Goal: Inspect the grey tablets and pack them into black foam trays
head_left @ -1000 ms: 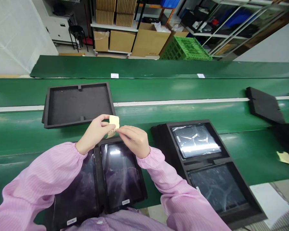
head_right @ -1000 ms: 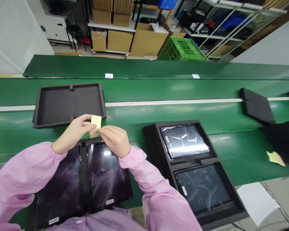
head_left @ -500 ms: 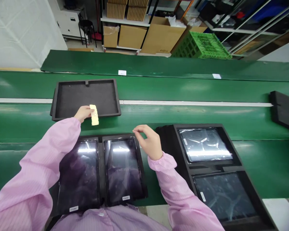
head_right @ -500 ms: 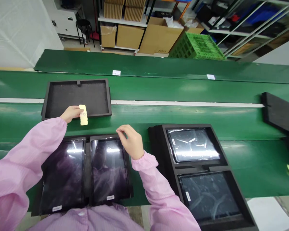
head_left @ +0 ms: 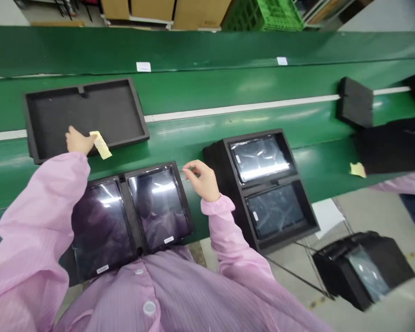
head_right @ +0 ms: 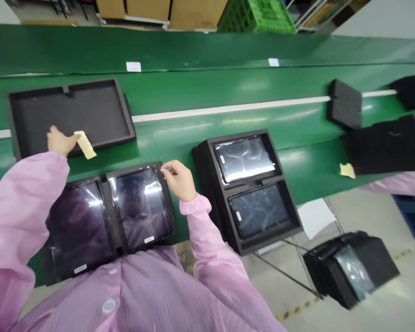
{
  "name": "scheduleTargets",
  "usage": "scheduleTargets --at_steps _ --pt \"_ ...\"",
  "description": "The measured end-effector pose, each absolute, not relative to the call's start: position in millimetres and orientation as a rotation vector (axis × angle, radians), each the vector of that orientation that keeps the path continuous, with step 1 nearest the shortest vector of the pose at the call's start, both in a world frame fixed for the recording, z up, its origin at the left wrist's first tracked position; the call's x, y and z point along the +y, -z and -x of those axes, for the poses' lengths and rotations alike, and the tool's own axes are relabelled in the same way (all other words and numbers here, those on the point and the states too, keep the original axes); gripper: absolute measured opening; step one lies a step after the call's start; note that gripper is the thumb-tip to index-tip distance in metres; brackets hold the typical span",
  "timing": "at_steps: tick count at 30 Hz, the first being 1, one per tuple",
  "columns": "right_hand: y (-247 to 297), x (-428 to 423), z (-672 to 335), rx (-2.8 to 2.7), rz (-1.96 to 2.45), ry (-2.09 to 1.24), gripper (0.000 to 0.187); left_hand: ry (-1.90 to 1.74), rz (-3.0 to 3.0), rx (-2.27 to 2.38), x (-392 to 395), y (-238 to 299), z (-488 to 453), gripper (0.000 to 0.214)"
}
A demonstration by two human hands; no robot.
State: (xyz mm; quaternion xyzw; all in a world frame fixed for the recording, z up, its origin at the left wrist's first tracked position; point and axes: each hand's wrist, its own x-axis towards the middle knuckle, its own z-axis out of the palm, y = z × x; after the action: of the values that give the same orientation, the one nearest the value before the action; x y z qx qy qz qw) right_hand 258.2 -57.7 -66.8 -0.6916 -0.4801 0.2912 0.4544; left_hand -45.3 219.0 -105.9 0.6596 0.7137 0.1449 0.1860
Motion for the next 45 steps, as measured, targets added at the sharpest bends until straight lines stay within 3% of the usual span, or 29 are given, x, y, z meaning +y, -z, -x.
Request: scheduleTargets --at_steps 2,6,9,13,25,28,30,38,45 --pt "77 -72 -259 -1.06 1.757 -0.846 0.016 -0.503 -1.919 2.023 196 82 29 0.085" --pt "105 -107 -250 -0.829 1.78 -1.047 0.028 -0.441 -2.31 1.564 117 41 -16 0.046" --pt "122 -133 -237 -0.761 1.771 -1.08 0.03 -0.223 -2.44 1.282 53 45 -45 0.047" --pt "129 -159 -225 -0.787 1.785 -0.972 0.027 -0.193 -2.432 1.288 6 79 -66 0.058" --pt "137 -196 -168 -0.834 1.914 -0.472 0.016 -0.358 -2.287 1.432 18 94 -80 0.05" --pt "139 -201 -151 -0.9 1.992 -0.362 0.031 -0.399 -2.283 1.468 17 94 -80 0.042" --pt "141 -202 -144 -0.922 2.017 -0.34 0.042 -0.411 -2.29 1.495 18 95 -81 0.037" --pt "147 -201 -141 -0.805 1.875 -0.285 0.045 -0.393 -2.239 1.544 20 85 -89 0.033" --pt "104 -201 -139 -0.626 1.567 -0.406 0.041 -0.589 -2.07 1.586 21 47 -87 0.044"
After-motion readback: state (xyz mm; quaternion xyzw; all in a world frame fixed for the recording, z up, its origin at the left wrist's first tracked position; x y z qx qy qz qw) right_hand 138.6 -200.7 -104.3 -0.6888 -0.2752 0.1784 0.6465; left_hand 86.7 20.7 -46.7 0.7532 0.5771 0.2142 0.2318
